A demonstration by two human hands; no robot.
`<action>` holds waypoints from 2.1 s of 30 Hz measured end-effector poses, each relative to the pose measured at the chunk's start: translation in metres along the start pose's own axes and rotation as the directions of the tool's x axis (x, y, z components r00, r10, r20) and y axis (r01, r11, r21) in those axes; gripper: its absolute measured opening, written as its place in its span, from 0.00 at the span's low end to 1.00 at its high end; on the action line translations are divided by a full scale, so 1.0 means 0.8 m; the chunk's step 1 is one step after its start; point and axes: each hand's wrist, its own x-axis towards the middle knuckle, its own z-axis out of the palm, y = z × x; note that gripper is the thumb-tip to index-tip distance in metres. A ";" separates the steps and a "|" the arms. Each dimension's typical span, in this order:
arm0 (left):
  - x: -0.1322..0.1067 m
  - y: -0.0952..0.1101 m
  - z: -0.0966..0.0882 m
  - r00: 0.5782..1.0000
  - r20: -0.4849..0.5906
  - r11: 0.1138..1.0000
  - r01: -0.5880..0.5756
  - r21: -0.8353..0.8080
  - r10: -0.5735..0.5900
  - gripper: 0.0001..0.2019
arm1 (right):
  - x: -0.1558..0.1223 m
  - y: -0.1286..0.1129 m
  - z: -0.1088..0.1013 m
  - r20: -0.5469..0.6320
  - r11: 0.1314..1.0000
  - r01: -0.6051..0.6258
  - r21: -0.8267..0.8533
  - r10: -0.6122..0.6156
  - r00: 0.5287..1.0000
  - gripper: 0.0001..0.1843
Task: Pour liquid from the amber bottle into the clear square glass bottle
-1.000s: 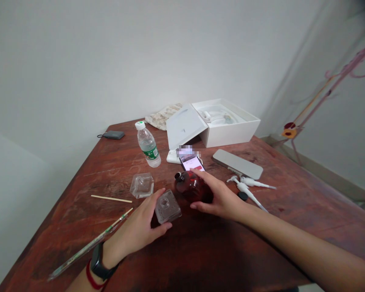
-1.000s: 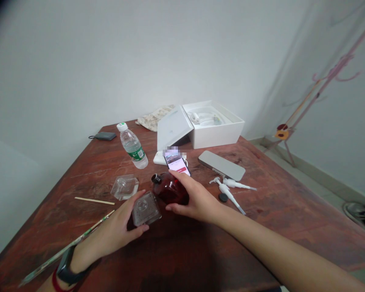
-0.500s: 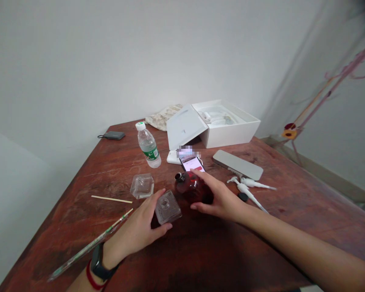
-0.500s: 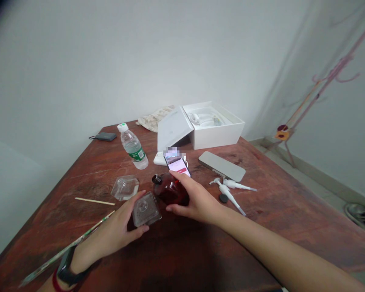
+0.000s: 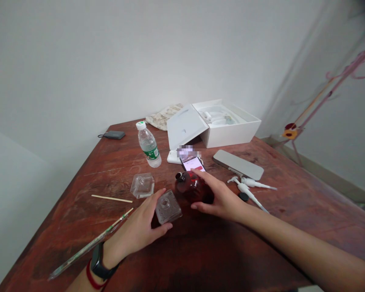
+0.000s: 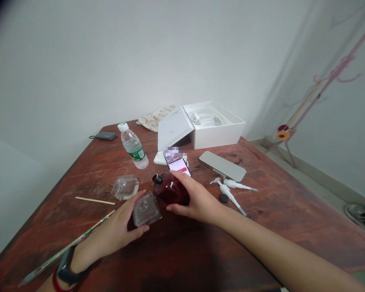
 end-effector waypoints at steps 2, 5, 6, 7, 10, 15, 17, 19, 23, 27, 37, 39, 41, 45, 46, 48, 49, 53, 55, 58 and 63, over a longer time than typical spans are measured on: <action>0.000 0.000 0.000 1.000 0.004 1.000 0.002 0.001 -0.002 0.45 | 0.000 0.000 0.000 0.003 1.000 0.000 0.002 0.000 1.000 0.52; 0.000 -0.001 0.000 1.000 -0.001 1.000 -0.008 0.001 0.008 0.46 | 0.000 -0.001 -0.001 0.006 1.000 -0.006 0.003 0.006 1.000 0.53; 0.000 -0.002 0.001 1.000 -0.005 1.000 -0.013 0.000 0.013 0.46 | 0.000 -0.001 -0.001 0.006 1.000 -0.008 0.003 0.008 1.000 0.53; 0.001 -0.003 0.001 1.000 -0.008 1.000 -0.016 -0.002 0.016 0.46 | 0.000 -0.001 -0.001 0.005 1.000 -0.009 0.002 0.009 1.000 0.54; 0.001 -0.003 0.001 1.000 -0.003 1.000 -0.003 -0.002 0.003 0.46 | 0.000 0.000 0.000 0.002 1.000 -0.013 0.002 0.013 1.000 0.54; 0.000 -0.001 0.000 1.000 0.009 1.000 0.002 0.001 -0.002 0.46 | -0.001 0.001 -0.001 0.009 1.000 -0.022 0.006 0.022 1.000 0.53; -0.001 -0.001 0.000 1.000 -0.001 1.000 -0.009 0.001 0.009 0.46 | 0.000 0.001 -0.001 0.016 1.000 -0.028 0.003 0.028 0.999 0.52; -0.001 0.000 0.000 1.000 -0.012 1.000 -0.016 -0.002 0.016 0.45 | 0.000 0.001 -0.002 0.024 0.999 -0.034 -0.003 0.034 0.999 0.52; -0.001 0.002 -0.003 0.999 -0.019 0.999 -0.034 -0.003 0.034 0.45 | 0.002 0.000 -0.003 0.032 0.999 -0.041 -0.009 0.042 0.999 0.52; -0.001 0.003 -0.003 0.999 -0.013 0.999 -0.040 -0.008 0.040 0.46 | 0.002 -0.001 -0.003 0.029 0.999 -0.046 -0.015 0.046 0.999 0.52; -0.001 0.001 -0.002 0.999 -0.022 0.999 -0.041 -0.007 0.041 0.46 | -0.001 -0.001 -0.002 0.017 0.998 -0.045 -0.032 0.046 0.999 0.53; -0.001 0.001 -0.002 0.999 -0.015 0.999 -0.036 -0.003 0.036 0.46 | -0.001 -0.001 -0.002 0.017 0.998 -0.049 -0.036 0.050 0.999 0.53; -0.001 0.002 -0.002 0.999 -0.017 0.999 -0.038 -0.006 0.038 0.46 | -0.001 -0.001 -0.002 0.017 0.998 -0.051 -0.038 0.051 0.999 0.53; -0.001 0.003 -0.002 0.998 -0.030 0.999 -0.051 -0.017 0.051 0.45 | -0.001 -0.002 -0.002 0.013 0.998 -0.049 -0.039 0.049 0.999 0.53; -0.001 0.002 -0.002 0.998 -0.030 0.998 -0.055 -0.019 0.055 0.45 | -0.001 -0.002 -0.002 0.012 0.998 -0.048 -0.038 0.048 0.999 0.53; -0.001 0.001 -0.001 0.998 -0.034 0.998 -0.059 -0.019 0.058 0.46 | -0.001 -0.002 -0.001 0.010 0.998 -0.046 -0.038 0.047 0.999 0.54; -0.001 0.000 -0.001 0.998 -0.038 0.998 -0.059 -0.017 0.058 0.46 | -0.001 -0.002 -0.001 0.009 0.998 -0.047 -0.037 0.047 0.999 0.54; -0.001 -0.002 0.001 0.997 -0.043 0.998 -0.058 -0.017 0.057 0.47 | -0.001 -0.002 -0.001 0.006 0.998 -0.050 -0.040 0.051 0.999 0.54; -0.001 -0.002 0.001 0.998 -0.036 0.998 -0.055 -0.018 0.054 0.47 | -0.001 -0.002 -0.001 0.007 0.998 -0.051 -0.042 0.052 0.999 0.53; -0.001 -0.001 0.000 0.998 -0.027 0.999 -0.049 -0.016 0.049 0.46 | -0.001 -0.002 -0.001 0.009 0.997 -0.054 -0.047 0.054 0.998 0.53; -0.001 0.002 -0.002 0.998 -0.025 0.999 -0.054 -0.011 0.053 0.45 | 0.000 -0.003 -0.002 0.018 0.998 -0.052 -0.046 0.053 0.998 0.52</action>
